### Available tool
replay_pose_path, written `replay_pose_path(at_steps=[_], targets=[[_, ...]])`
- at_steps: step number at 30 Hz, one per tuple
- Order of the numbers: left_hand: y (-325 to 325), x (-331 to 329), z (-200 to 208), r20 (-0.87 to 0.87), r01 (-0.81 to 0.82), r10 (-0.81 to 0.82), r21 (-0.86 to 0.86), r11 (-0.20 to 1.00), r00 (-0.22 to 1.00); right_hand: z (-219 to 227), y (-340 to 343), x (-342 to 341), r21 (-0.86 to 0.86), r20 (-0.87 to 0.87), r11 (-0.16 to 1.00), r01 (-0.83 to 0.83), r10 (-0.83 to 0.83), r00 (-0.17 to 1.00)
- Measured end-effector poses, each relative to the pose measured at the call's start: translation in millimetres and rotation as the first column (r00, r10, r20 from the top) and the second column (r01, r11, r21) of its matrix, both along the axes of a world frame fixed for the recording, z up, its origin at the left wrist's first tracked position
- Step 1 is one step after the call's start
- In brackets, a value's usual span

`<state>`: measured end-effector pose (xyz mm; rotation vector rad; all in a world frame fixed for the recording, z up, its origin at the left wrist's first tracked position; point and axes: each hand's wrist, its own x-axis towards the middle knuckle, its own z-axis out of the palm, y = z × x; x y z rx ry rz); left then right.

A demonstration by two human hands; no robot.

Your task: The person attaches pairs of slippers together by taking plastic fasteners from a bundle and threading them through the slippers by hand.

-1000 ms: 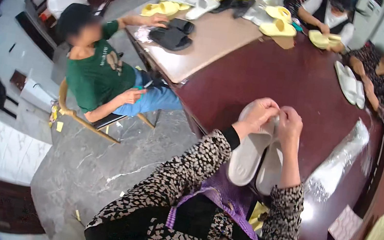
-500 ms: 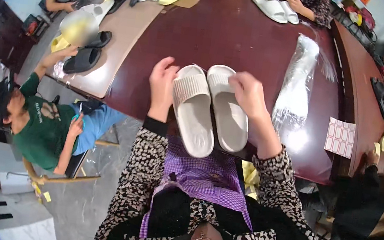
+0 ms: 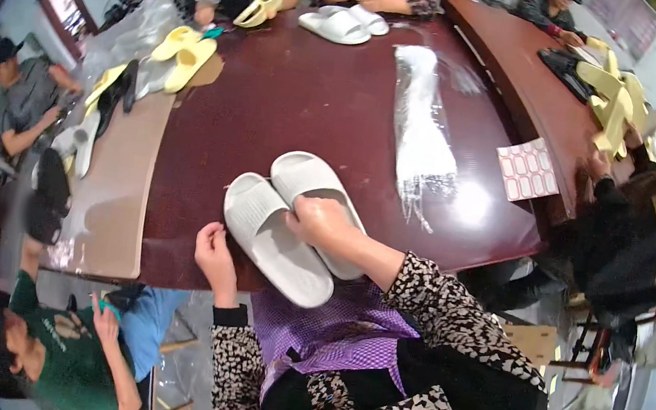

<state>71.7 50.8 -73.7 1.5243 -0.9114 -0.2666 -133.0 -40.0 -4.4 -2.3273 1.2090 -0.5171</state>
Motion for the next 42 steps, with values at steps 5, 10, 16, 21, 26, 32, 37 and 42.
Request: replay_pose_path(at_steps=[5,10,16,21,26,32,37,42], targets=[[2.1,5.3,-7.4,-0.083,0.026,-0.028,-0.016,1.000,0.996,39.8,-12.9,-34.8,-0.017,-0.141,1.000,0.006,-0.008,0.990],[1.0,8.2,-6.7,-0.127,0.036,-0.038,-0.019,0.999,0.991,75.3,-117.4,-163.0,-0.323,-0.121,0.945,-0.052,0.013,0.993],[-0.2,11.7,-8.4,-0.143,0.004,-0.010,-0.038,0.999,0.990,206.0,-234.7,-340.8,-0.673,-0.062,0.516,0.530,-0.753,0.655],[-11.4,3.3,-10.4,-0.125,0.058,-0.056,0.012,0.998,0.991,165.7,-165.1,-334.7,-0.588,0.235,0.590,0.554,-0.531,0.814],[-1.0,7.7,-9.8,-0.133,0.050,-0.051,-0.011,0.999,0.990,42.0,-103.6,-266.4,-0.096,0.200,0.943,0.318,-0.295,0.934],[-3.6,6.4,-13.5,-0.113,0.055,-0.056,-0.012,0.998,0.992,-24.0,-58.3,-205.9,-0.060,0.158,0.919,0.389,-0.376,0.913],[-5.4,5.0,-12.4,-0.135,0.029,-0.032,-0.025,0.999,0.990,-37.1,-53.9,-199.4,-0.221,0.268,0.851,0.476,-0.416,0.869],[-5.6,-21.2,3.4,-0.072,0.081,-0.078,0.029,0.996,0.994,-32.2,-0.4,-186.4,-0.111,0.297,0.926,0.361,-0.316,0.901]])
